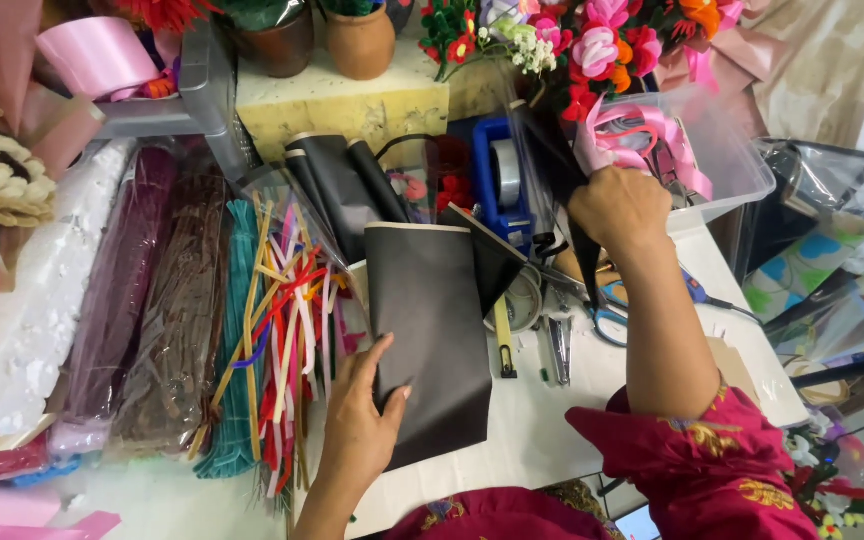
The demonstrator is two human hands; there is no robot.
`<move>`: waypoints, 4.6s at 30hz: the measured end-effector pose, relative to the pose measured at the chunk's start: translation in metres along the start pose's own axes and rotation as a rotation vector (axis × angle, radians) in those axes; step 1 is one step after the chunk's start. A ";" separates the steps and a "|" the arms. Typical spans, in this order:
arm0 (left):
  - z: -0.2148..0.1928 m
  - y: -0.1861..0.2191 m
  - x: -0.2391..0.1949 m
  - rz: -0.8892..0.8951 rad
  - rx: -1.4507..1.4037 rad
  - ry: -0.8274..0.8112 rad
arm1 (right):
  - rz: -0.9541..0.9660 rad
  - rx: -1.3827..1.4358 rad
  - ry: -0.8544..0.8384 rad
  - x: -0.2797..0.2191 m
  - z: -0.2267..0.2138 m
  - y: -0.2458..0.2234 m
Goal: Preparing plastic sleeves by cutting plastic film and inserting cardboard supports for flower bouquets.
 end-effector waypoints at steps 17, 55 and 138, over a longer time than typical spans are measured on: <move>-0.043 0.043 -0.027 0.412 -0.125 -0.012 | -0.189 0.406 -0.158 -0.106 -0.042 -0.019; 0.020 -0.027 -0.037 -1.069 -0.870 -0.118 | -1.146 1.349 -0.934 -0.257 -0.034 -0.012; 0.004 -0.002 -0.020 -0.026 -0.299 -0.106 | -0.341 1.327 -0.387 -0.176 -0.005 -0.010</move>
Point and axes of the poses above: each hand's wrist, its own x-axis towards the middle knuckle, its own z-axis out of the palm, y = z × x, the point moved 2 cm from there along x, towards the middle knuckle, and after that the axes turned 13 degrees about y, right-handed, at the moved point
